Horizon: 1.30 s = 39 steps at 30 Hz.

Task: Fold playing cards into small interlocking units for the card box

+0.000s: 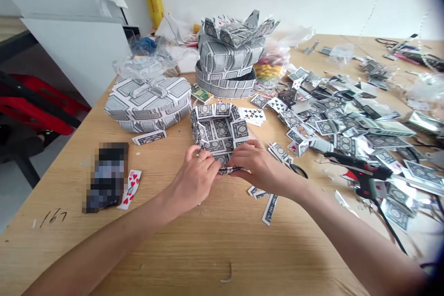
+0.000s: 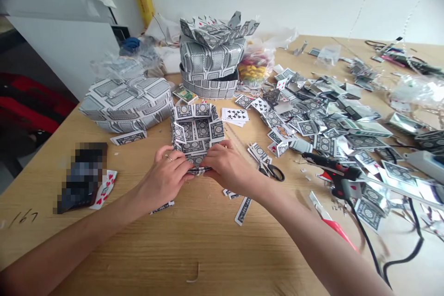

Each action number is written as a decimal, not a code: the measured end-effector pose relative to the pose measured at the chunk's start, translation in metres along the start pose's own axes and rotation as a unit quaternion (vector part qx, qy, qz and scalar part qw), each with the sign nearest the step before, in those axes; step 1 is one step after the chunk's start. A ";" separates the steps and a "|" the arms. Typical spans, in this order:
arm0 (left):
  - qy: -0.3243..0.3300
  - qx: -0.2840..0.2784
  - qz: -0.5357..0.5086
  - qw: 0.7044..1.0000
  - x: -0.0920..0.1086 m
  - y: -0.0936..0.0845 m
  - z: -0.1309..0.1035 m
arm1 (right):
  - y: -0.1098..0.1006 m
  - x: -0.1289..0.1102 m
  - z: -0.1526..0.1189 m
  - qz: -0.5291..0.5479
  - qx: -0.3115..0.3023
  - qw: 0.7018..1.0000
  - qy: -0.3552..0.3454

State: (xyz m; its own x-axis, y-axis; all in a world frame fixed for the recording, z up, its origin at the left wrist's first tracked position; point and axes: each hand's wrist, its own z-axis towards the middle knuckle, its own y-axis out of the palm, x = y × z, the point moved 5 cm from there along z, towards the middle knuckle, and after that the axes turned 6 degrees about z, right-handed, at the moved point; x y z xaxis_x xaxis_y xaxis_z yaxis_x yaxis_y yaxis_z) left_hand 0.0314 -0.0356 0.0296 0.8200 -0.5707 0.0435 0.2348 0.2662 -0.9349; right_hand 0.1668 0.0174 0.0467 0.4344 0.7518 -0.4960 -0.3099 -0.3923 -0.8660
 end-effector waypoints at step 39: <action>0.019 0.046 0.003 0.999 0.000 0.005 0.003 | -0.034 0.077 0.012 0.255 0.165 0.900 0.312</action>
State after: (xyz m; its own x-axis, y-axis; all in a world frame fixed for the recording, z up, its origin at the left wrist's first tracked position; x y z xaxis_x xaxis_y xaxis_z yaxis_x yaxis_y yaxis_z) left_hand 0.0342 -0.0320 0.0262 0.8018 -0.5971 0.0221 0.2778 0.3397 -0.8986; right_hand 0.2003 0.0951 0.0388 0.5220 0.0335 -0.8523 -0.7941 -0.3454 -0.5000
